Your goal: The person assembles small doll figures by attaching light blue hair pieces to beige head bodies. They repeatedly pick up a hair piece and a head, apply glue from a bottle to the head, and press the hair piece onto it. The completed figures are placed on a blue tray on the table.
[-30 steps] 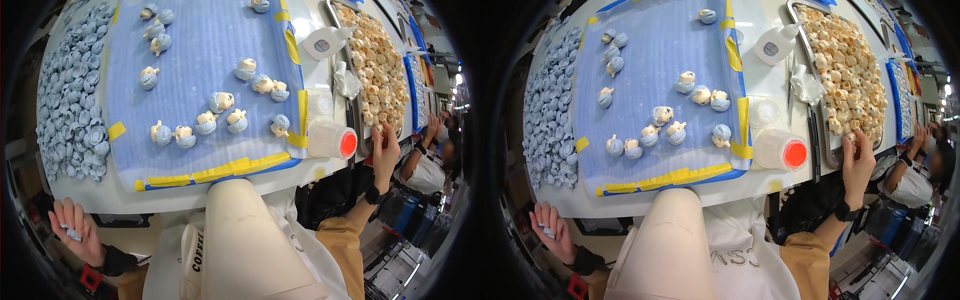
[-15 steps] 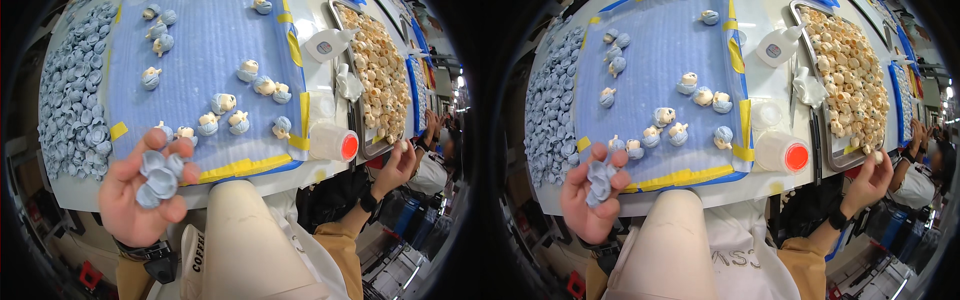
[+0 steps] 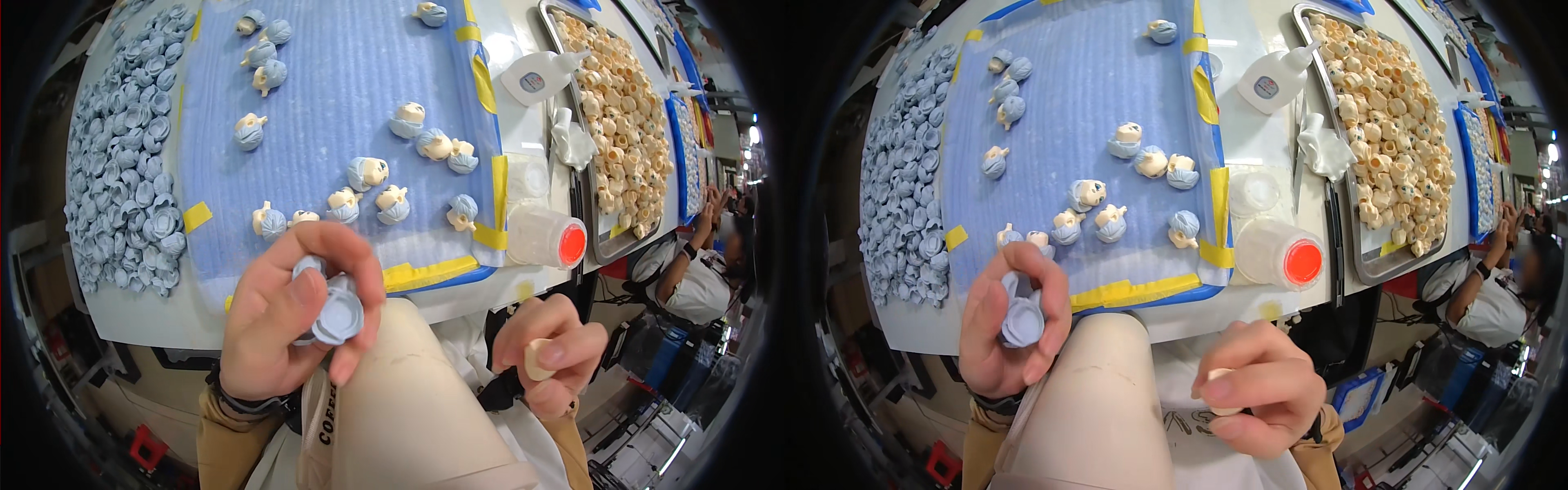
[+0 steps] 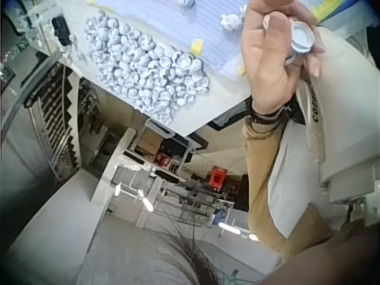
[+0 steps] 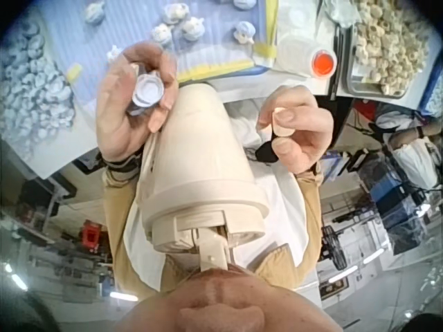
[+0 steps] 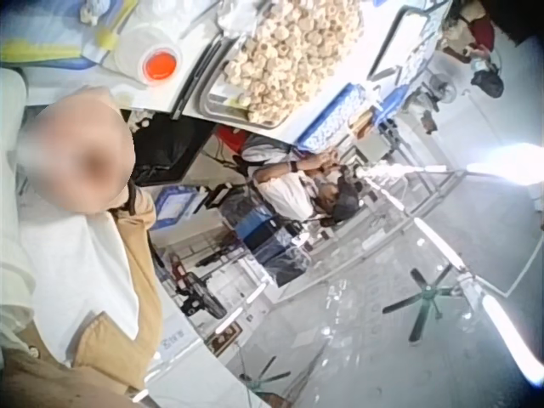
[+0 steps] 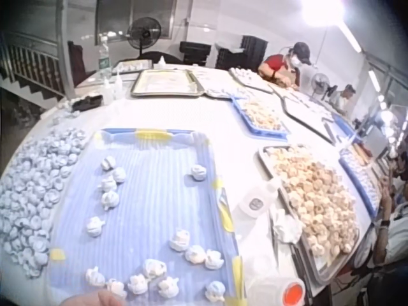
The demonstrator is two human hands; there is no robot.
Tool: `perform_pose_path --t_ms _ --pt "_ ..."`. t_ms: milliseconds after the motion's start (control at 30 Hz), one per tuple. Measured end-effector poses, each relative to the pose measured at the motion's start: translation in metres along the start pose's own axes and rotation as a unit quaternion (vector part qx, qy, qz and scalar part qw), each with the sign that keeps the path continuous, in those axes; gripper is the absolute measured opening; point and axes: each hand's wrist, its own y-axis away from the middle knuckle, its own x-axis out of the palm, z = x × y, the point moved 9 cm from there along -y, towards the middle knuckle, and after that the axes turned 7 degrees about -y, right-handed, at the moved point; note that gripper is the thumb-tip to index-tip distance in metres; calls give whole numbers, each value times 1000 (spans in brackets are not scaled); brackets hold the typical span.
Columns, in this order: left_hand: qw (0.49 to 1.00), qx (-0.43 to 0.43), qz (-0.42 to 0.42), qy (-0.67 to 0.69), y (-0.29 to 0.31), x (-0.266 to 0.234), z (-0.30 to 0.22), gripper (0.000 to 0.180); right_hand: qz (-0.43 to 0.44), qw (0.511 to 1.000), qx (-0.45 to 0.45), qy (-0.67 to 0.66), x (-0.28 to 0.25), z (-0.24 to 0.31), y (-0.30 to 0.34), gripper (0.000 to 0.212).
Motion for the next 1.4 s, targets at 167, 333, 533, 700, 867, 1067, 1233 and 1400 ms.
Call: perform_pose_path --t_ms 167,333,533,700,867,1067,1233,1400 --pt "998 51 46 -12 0 -4 -1 38 72 992 -35 93 8 -2 -5 30" --pt "991 90 -62 -82 -2 -11 -7 42 -81 993 55 66 -2 -10 -4 35" --pt "998 44 -41 -31 0 -9 -5 40 1 992 25 124 1 -7 -7 41" --pt "999 15 -17 -33 1 -7 0 37 -20 971 5 237 2 3 -7 32" --pt "998 4 -6 -58 1 -3 0 37 -13 973 -65 220 -2 16 2 29" --pt "997 31 -21 -66 1 -5 -4 38 -1 973 49 226 -15 17 6 38" --pt "998 13 -18 -63 3 -3 -3 39 -2 933 -77 350 -17 46 0 34" --pt "998 -5 3 -58 3 -2 -2 39 -37 898 -16 438 -42 60 4 36"
